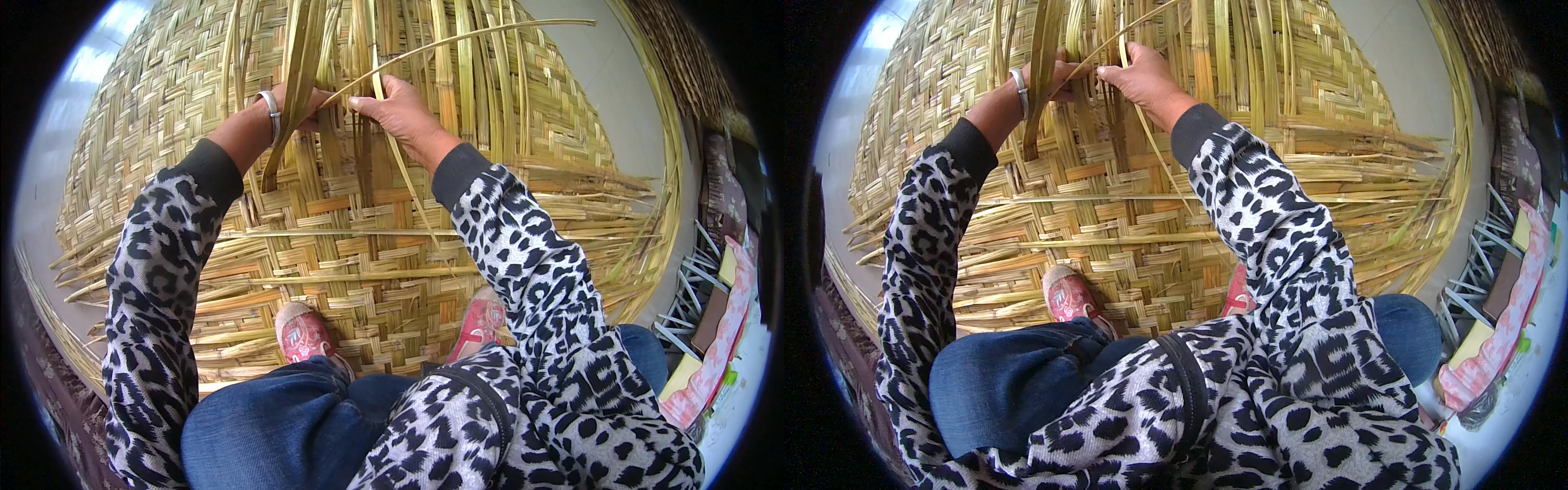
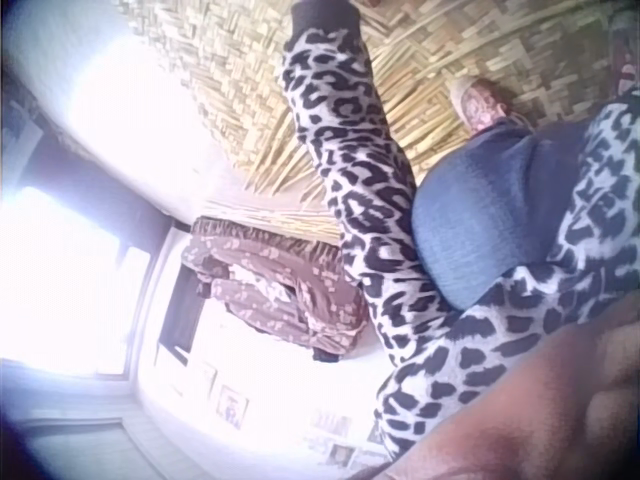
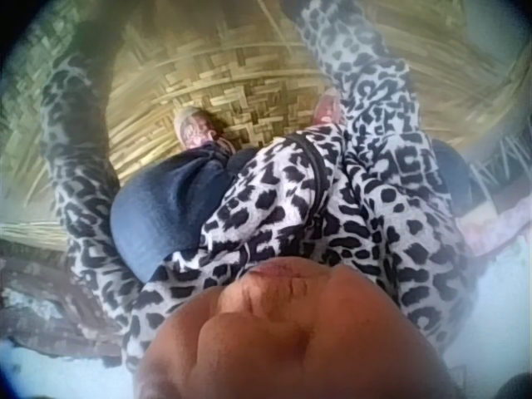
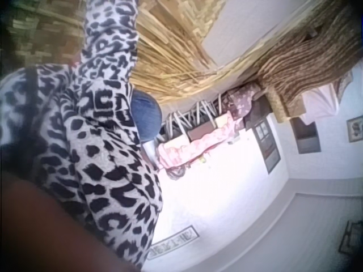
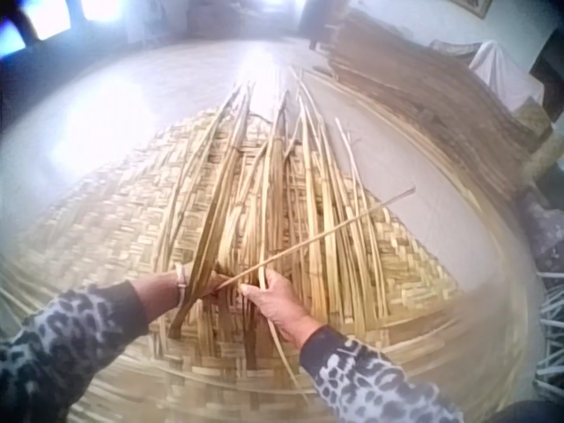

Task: The person is weaving a large, round basket using thin strips of dried plant material. They are sitting on the floor and using both hands to interlace the strips in a tight pattern.

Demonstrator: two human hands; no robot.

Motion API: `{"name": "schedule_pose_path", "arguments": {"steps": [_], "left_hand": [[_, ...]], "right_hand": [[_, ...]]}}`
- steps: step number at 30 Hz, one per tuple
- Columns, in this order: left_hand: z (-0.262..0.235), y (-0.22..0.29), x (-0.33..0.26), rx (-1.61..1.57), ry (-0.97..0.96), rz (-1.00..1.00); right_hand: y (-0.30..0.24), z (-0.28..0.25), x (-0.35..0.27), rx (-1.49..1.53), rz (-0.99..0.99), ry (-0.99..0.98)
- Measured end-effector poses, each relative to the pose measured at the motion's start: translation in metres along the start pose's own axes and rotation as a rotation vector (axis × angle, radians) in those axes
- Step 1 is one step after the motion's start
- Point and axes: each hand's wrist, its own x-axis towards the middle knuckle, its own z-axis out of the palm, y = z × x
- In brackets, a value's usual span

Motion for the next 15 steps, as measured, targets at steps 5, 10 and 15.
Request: {"name": "schedule_pose_path", "arguments": {"steps": [5,10,15], "left_hand": [[-0.002,-0.019,0.013,0.434,-0.104,0.290],[0.000,0.004,0.009,0.593,-0.141,0.086],[-0.002,0.021,-0.018,-0.430,0.042,-0.130]], "right_hand": [[0.009,0.003,0.017,-0.398,-0.089,0.134],[0.001,0.006,0.007,-0.666,-0.125,0.198],[-0.004,0.007,-0.015,-0.628,-0.169,0.323]]}}
